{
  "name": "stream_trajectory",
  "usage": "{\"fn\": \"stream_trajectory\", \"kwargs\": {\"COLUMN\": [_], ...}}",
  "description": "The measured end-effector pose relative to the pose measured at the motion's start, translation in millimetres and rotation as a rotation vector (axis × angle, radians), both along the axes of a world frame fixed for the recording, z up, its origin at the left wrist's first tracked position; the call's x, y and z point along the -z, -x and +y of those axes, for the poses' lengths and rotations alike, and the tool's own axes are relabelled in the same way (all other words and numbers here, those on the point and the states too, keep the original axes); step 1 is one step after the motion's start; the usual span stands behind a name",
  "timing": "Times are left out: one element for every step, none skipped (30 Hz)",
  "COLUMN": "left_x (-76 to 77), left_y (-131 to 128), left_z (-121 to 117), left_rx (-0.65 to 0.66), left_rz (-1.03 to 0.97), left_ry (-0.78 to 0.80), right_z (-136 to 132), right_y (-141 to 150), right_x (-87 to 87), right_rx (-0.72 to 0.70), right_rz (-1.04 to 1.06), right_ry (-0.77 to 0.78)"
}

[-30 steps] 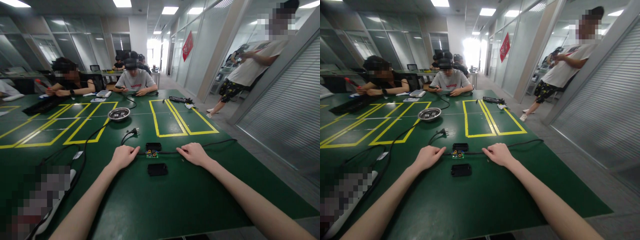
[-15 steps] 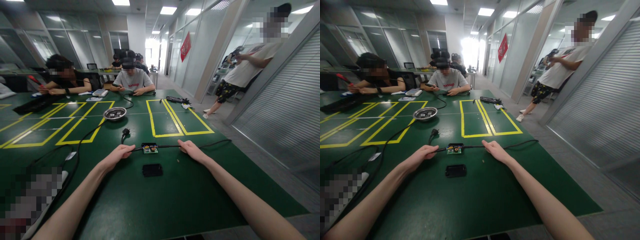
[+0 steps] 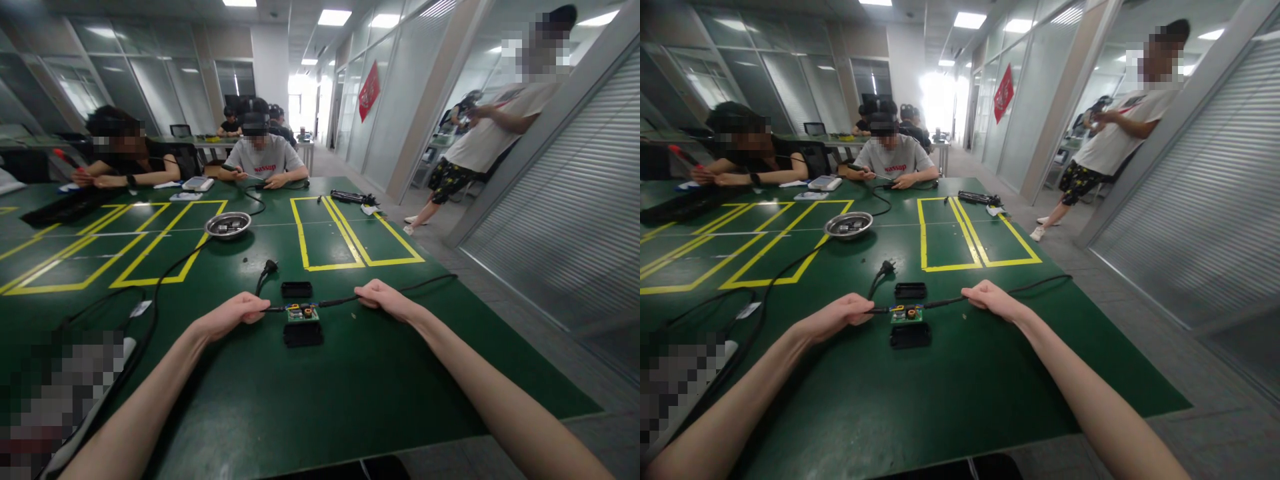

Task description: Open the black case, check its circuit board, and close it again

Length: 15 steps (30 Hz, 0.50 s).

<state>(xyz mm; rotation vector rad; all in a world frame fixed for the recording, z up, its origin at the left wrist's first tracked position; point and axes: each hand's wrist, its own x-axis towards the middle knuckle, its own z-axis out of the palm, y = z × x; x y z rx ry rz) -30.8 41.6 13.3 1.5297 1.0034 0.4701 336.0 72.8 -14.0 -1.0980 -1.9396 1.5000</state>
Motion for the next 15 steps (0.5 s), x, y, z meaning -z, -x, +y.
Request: {"fn": "stream_trajectory", "kwargs": {"left_x": [0.0,0.2,0.5,0.8,1.2,1.6,1.8,2.0,2.0,1.9,1.6,1.1,0.5,-0.2,-0.9], "left_y": [0.2,0.4,0.4,0.4,0.3,0.3,0.1,-0.1,-0.4,-0.7,-1.2,-1.7,-2.3,-2.9,-3.6], "left_z": [-0.1,-0.2,-0.3,-0.4,-0.5,-0.8,-1.0,-1.4,-1.8,-2.2,-2.6,-3.1,-3.6,-4.0,-4.4], "left_rx": [0.001,-0.001,-0.001,-0.004,-0.007,-0.01,-0.012,-0.012,-0.013,-0.012,-0.01,-0.006,0.001,0.011,0.022], "left_rz": [0.017,0.031,0.042,0.047,0.05,0.052,0.057,0.067,0.078,0.09,0.101,0.108,0.113,0.117,0.122], "left_ry": [-0.009,-0.02,-0.029,-0.037,-0.042,-0.043,-0.038,-0.029,-0.021,-0.014,-0.006,0.0,0.005,0.01,0.011], "right_z": [-0.1,-0.3,-0.4,-0.5,-0.7,-0.9,-1.1,-1.4,-1.8,-2.1,-2.6,-3.0,-3.5,-4.1,-4.7], "right_y": [0.0,0.3,0.6,1.0,1.4,1.7,1.9,2.0,2.0,2.0,2.1,2.1,2.2,2.5,2.8], "right_x": [-0.1,-0.1,-0.2,-0.3,-0.5,-0.6,-0.8,-0.9,-0.9,-0.8,-0.7,-0.7,-0.7,-0.8,-1.1], "right_rx": [0.001,0.005,0.008,0.012,0.016,0.019,0.022,0.026,0.032,0.037,0.041,0.044,0.047,0.05,0.055], "right_rz": [0.002,0.0,-0.004,-0.009,-0.014,-0.018,-0.02,-0.023,-0.026,-0.028,-0.029,-0.028,-0.025,-0.022,-0.02], "right_ry": [-0.007,-0.01,-0.01,-0.007,-0.003,0.002,0.009,0.017,0.028,0.041,0.057,0.071,0.084,0.092,0.098]}}
